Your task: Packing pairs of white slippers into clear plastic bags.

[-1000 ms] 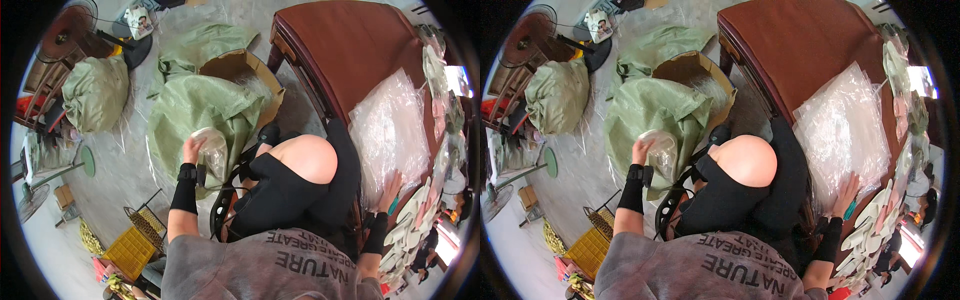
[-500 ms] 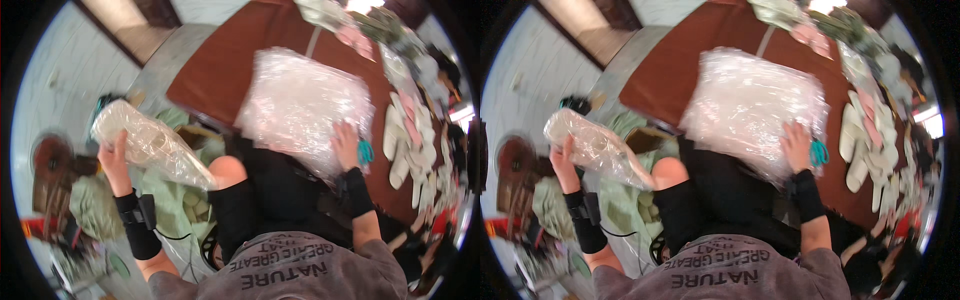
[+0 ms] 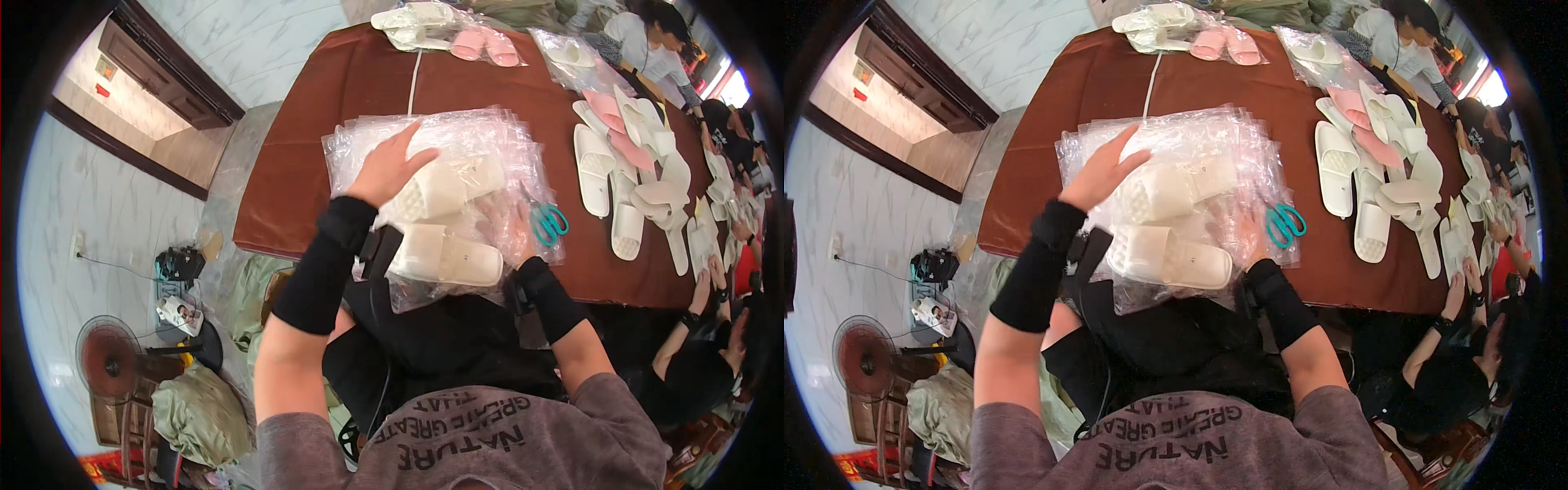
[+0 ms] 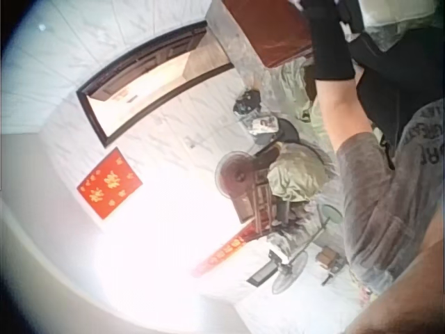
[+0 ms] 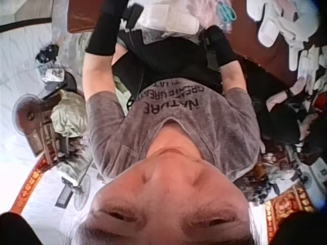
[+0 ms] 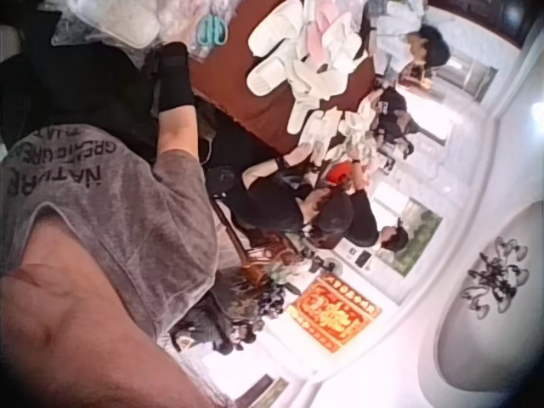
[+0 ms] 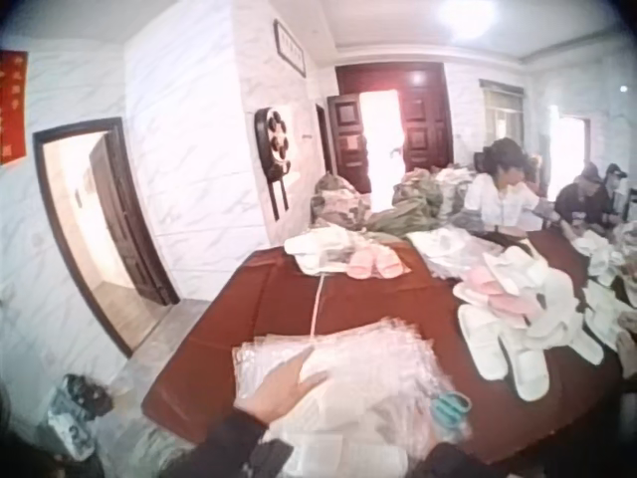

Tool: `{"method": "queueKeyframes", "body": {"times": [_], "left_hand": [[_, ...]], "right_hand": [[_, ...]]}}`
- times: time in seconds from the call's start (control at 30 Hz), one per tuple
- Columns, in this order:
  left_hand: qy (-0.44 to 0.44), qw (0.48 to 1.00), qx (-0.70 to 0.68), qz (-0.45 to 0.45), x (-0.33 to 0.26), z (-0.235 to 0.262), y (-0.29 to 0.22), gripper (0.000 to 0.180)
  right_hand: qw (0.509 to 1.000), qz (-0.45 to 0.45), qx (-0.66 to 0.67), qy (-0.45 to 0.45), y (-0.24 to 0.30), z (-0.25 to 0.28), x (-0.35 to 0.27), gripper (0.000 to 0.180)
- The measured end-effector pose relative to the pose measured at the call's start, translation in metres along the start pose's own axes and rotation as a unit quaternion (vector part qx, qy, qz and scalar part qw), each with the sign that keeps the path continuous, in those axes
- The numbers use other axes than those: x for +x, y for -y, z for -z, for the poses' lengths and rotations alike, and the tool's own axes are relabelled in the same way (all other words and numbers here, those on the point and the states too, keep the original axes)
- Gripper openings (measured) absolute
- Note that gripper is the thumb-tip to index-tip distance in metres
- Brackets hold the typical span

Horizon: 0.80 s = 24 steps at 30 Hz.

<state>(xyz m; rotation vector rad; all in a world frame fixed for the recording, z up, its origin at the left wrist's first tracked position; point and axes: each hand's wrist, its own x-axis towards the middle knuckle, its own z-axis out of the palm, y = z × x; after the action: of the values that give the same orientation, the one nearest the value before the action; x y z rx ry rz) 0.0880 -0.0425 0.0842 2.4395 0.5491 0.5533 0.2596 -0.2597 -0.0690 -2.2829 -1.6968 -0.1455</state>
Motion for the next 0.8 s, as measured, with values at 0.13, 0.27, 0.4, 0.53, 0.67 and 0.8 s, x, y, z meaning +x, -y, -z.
{"method": "queueKeyframes", "body": {"times": [0.13,0.27,0.4,0.53,0.67,0.8], "left_hand": [[-0.08,0.992,0.062,0.074,-0.069,-0.026,0.042,0.043],[-0.092,0.96,-0.053,0.258,-0.111,-0.048,0.061,0.042],[-0.109,0.951,-0.064,0.281,-0.117,-0.061,0.078,0.036],[-0.138,0.955,-0.12,0.232,-0.098,-0.068,0.076,0.022],[-0.319,0.862,-0.36,0.158,-0.086,-0.062,0.087,0.02],[-0.338,0.884,-0.281,0.159,-0.086,-0.053,0.094,0.026]], "right_hand": [[0.996,0.0,-0.078,0.038,-0.001,0.004,0.001,0.051],[0.997,0.019,-0.073,0.004,0.001,0.007,0.001,0.051],[0.999,0.012,-0.05,0.006,0.012,0.011,0.006,0.045],[0.998,0.025,-0.049,0.003,0.0,0.004,0.003,0.044],[1.0,0.023,-0.012,-0.019,0.004,-0.005,0.004,0.052],[0.998,0.06,-0.016,-0.019,-0.007,-0.006,0.005,0.05]]}}
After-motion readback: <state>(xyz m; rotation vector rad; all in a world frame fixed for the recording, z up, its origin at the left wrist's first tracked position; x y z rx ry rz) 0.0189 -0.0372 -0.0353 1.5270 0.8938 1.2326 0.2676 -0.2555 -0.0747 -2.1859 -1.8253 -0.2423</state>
